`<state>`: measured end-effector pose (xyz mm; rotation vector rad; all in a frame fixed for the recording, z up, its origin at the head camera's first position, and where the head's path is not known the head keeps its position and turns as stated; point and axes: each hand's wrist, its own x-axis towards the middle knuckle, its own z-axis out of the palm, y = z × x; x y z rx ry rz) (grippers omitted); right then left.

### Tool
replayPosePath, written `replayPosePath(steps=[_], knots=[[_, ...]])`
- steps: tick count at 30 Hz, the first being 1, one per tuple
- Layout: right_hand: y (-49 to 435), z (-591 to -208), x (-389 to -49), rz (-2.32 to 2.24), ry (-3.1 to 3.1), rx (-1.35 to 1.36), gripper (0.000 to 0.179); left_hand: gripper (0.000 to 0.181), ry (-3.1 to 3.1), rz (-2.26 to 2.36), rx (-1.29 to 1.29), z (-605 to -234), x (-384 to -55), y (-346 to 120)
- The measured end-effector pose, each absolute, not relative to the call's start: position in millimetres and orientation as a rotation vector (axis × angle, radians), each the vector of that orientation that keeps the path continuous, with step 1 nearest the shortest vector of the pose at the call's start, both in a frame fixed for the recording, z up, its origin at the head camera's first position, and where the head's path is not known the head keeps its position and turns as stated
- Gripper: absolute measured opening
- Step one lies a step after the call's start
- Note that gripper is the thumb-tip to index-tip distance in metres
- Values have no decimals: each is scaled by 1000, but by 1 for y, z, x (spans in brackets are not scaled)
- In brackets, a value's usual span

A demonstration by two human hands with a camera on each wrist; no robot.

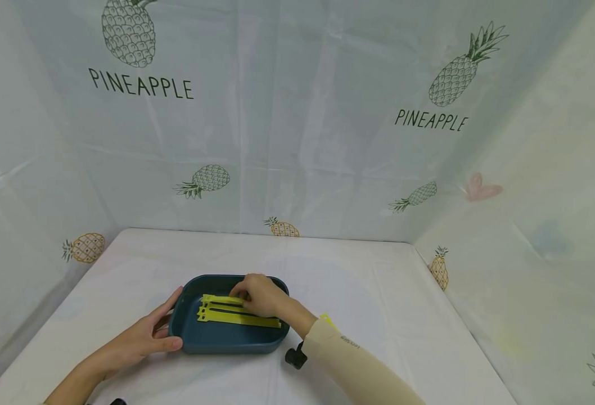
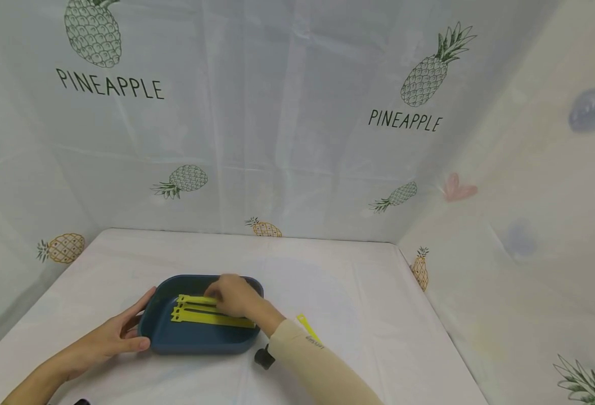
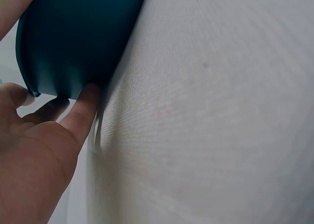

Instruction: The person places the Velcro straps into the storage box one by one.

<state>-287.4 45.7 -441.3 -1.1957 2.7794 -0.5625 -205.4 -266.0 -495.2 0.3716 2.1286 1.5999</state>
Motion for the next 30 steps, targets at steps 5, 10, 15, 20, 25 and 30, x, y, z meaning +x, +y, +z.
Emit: replayPosePath(steps=[5, 10, 15, 20, 25, 30], knots=[[45, -445, -289, -565, 2786, -1192, 27, 106, 2142, 1589, 357, -494, -206, -266], [44, -447, -288, -582, 2779, -1162, 26, 106, 2146, 1587, 351, -495, -206, -266], [44, -450, -287, -580, 2789, -1164, 26, 106, 2158, 1581, 362, -495, -208, -265], [43, -453, -286, -558, 2800, -1168, 26, 106, 2171, 1569, 352, -495, -208, -265], [43, -455, -286, -549, 2801, -1154, 26, 106, 2165, 1572, 326, -496, -208, -265], [43, -456, -286, -539, 2798, -1144, 27, 106, 2165, 1582, 355, -496, -208, -265]])
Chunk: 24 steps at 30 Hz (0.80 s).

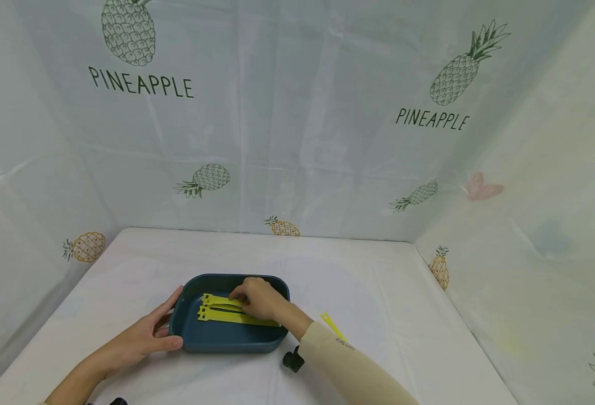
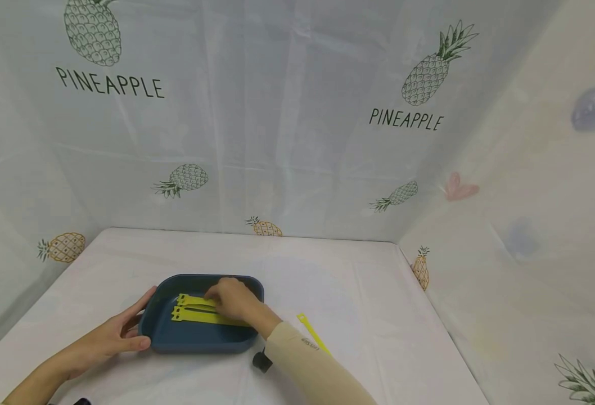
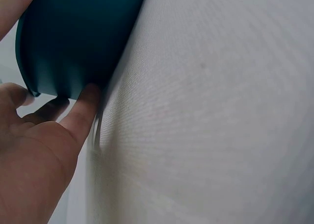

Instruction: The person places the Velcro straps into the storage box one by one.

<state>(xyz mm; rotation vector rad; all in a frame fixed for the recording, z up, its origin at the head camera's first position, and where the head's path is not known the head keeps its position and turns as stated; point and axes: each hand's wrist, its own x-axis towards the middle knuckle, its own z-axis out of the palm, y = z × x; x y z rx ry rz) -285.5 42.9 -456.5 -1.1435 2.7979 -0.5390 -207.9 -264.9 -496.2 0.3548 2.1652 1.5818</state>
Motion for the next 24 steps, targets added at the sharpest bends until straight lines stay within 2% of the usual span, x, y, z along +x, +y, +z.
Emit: replayPosePath(steps=[24], knots=[[39, -462, -286, -463, 2820, -1147, 28, 106, 2149, 1596, 357, -496, -208, -265]])
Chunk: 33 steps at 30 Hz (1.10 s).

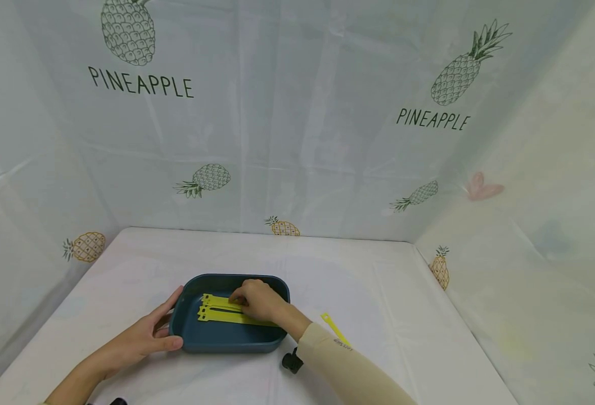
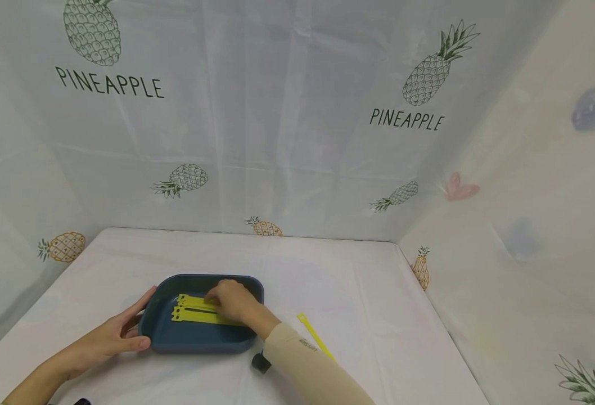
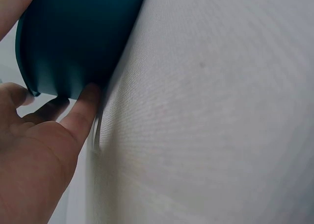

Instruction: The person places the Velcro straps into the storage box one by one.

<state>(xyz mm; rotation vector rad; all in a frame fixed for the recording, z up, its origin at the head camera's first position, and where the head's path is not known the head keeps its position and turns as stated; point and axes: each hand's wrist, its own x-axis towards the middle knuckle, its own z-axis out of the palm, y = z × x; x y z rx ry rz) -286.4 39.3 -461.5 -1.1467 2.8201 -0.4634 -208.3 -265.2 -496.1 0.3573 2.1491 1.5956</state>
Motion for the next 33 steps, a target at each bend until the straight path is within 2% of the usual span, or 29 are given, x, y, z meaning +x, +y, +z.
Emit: replayPosePath(steps=[12, 19, 33], knots=[[44, -457, -285, -476, 2796, -1177, 28, 106, 2140, 1611, 380, -497, -208, -266], [54, -441, -283, -545, 2776, -1190, 28, 106, 2156, 1598, 380, -496, -208, -266], [119, -404, -272, -675, 2771, -1260, 32, 106, 2134, 1614, 385, -497, -208, -266]])
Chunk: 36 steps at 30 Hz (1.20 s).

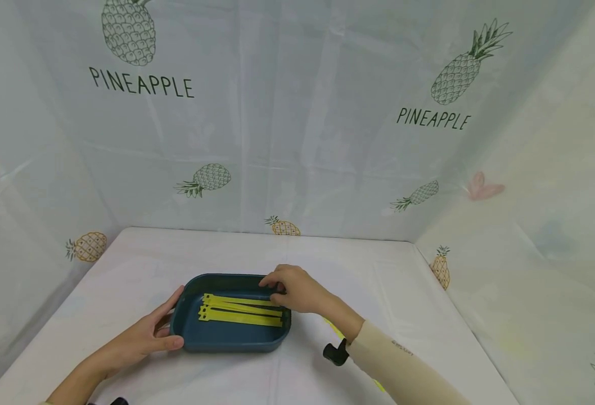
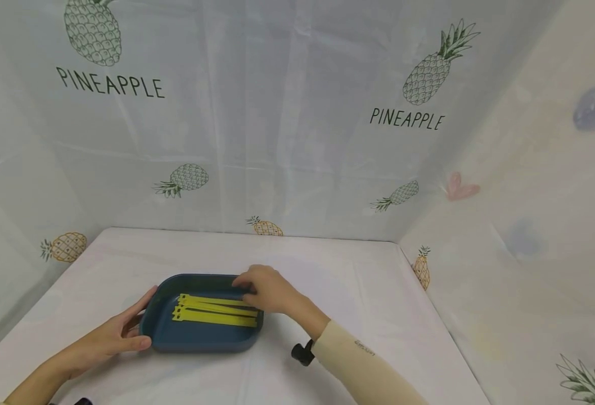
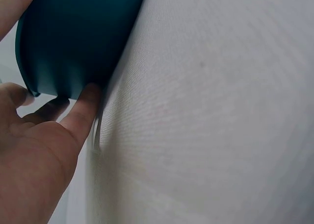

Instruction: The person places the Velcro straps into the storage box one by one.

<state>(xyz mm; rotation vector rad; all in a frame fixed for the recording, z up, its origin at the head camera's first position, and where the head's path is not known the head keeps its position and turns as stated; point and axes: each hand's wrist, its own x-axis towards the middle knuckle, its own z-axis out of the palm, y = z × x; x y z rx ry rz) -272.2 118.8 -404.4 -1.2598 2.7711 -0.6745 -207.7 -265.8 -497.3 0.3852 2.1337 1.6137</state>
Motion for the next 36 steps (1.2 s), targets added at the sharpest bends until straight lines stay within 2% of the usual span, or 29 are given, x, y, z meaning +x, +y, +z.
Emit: replayPosePath(steps=[8, 18, 26, 36], knots=[[173, -395, -260, -712, 2859, -1250, 32, 107, 2113, 1620, 365, -497, -208, -264], [227, -418, -229, -710, 2920, -1075, 35, 107, 2107, 1613, 364, -495, -206, -264], [254, -440, -209, -735, 2928, -891, 40, 107, 2129, 1592, 398, -492, -206, -263], [270, -458, -204, -764, 2925, -797, 43, 107, 2161, 1577, 366, -493, -206, -263]])
